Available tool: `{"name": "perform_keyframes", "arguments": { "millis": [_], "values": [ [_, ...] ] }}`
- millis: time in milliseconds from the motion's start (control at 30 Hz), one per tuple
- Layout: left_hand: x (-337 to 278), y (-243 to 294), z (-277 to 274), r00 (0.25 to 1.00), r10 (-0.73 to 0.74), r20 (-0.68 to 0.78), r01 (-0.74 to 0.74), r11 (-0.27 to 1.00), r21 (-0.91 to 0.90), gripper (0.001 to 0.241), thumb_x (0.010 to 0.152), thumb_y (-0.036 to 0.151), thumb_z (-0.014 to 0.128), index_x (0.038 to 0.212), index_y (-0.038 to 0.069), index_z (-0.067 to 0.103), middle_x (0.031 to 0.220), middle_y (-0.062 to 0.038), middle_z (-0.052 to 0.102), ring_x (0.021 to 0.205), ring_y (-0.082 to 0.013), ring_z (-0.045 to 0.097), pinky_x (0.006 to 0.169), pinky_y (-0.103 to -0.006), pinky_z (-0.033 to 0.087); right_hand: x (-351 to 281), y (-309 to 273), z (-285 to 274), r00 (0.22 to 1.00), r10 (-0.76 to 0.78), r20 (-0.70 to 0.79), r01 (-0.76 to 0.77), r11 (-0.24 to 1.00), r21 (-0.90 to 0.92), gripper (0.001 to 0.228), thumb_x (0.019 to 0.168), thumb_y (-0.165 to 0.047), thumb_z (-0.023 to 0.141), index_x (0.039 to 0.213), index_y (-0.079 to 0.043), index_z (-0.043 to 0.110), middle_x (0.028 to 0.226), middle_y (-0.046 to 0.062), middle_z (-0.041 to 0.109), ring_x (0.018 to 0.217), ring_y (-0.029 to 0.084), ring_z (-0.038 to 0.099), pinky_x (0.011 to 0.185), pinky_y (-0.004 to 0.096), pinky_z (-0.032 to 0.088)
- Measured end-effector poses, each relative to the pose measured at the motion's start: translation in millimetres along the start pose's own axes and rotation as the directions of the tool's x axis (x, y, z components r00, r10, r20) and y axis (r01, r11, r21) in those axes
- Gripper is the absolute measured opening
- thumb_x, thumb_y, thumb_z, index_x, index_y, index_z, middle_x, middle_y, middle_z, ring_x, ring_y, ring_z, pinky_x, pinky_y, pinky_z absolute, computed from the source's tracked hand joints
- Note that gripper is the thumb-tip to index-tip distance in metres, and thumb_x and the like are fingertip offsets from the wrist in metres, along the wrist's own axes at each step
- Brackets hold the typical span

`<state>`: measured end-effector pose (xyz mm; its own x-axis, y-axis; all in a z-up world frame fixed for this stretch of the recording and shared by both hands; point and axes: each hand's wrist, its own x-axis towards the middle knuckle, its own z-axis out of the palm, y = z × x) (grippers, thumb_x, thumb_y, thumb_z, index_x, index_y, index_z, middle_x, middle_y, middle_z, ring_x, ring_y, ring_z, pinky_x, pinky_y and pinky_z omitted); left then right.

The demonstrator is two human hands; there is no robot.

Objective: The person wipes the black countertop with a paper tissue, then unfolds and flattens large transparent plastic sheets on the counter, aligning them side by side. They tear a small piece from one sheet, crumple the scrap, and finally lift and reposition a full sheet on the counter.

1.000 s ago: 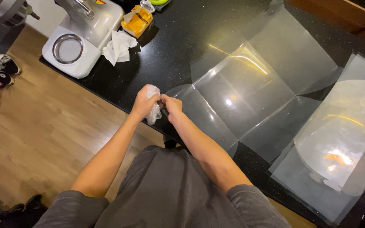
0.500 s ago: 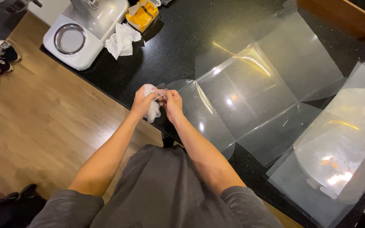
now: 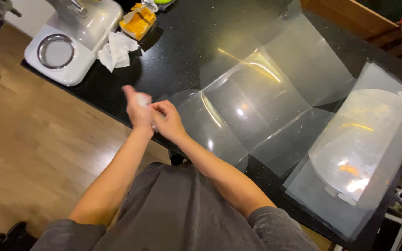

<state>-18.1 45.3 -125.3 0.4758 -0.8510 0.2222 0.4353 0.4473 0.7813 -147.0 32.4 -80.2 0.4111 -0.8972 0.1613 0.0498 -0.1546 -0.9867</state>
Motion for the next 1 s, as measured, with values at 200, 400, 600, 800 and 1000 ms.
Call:
{"name": "perform_keyframes", "arguments": {
  "millis": [200, 400, 600, 800, 1000],
  "values": [
    [4, 29, 70, 0.832, -0.501, -0.239, 0.430, 0.853, -0.294, 0.028, 0.110, 0.034, 0.049, 0.101, 0.010, 0.060, 0.105, -0.009, 0.061, 0.098, -0.0237, 0.063, 0.087, -0.0403, 0.053, 14, -58, -13, 0.921, -0.343, -0.182, 0.257, 0.890, -0.376, 0.021, 0.104, -0.031, 0.062, 0.105, -0.010, 0.062, 0.146, 0.014, 0.052, 0.130, 0.027, 0.048, 0.116, 0.038, 0.035],
    [-4, 58, 138, 0.971, 0.019, 0.240, -0.219, 0.485, 0.847, 0.044, 0.110, 0.029, 0.034, 0.141, 0.007, 0.056, 0.146, -0.015, 0.055, 0.134, -0.0306, 0.049, 0.120, -0.0537, 0.019, 45, -63, -43, 0.928, 0.371, 0.031, -0.295, 0.682, 0.670, 0.053, 0.104, -0.046, 0.043, 0.147, -0.013, 0.046, 0.132, 0.014, 0.056, 0.113, 0.025, 0.060, 0.100, 0.038, 0.048],
    [-3, 74, 171, 0.898, 0.038, 0.438, -0.428, -0.145, 0.892, 0.048, 0.110, 0.032, 0.032, 0.149, 0.013, 0.053, 0.162, -0.019, 0.041, 0.149, -0.0390, 0.031, 0.119, -0.0603, 0.005, 47, -26, -84, 0.718, 0.678, 0.155, -0.661, 0.595, 0.457, 0.048, 0.104, -0.042, 0.047, 0.141, -0.011, 0.050, 0.131, 0.011, 0.065, 0.111, 0.018, 0.068, 0.094, 0.038, 0.055],
    [0, 70, 182, 0.926, -0.144, 0.350, -0.279, 0.367, 0.888, 0.053, 0.109, 0.031, 0.038, 0.151, 0.000, 0.045, 0.153, -0.019, 0.048, 0.143, -0.0370, 0.041, 0.122, -0.0531, 0.027, 39, -65, -117, 0.875, 0.481, -0.054, -0.475, 0.874, 0.100, 0.063, 0.114, -0.051, 0.039, 0.086, -0.001, 0.065, 0.059, 0.005, 0.051, 0.048, 0.021, 0.042, 0.043, 0.040, 0.033],
    [8, 92, 211, 0.762, -0.061, 0.645, -0.566, 0.421, 0.709, 0.059, 0.106, 0.034, 0.048, 0.151, -0.005, 0.042, 0.157, -0.024, 0.044, 0.149, -0.0418, 0.036, 0.123, -0.0574, 0.021, 61, -86, -111, 0.610, 0.781, -0.133, -0.564, 0.546, 0.619, 0.041, 0.108, -0.044, 0.050, 0.109, -0.005, 0.064, 0.097, 0.010, 0.070, 0.081, 0.022, 0.069, 0.066, 0.039, 0.057]
  ]
}}
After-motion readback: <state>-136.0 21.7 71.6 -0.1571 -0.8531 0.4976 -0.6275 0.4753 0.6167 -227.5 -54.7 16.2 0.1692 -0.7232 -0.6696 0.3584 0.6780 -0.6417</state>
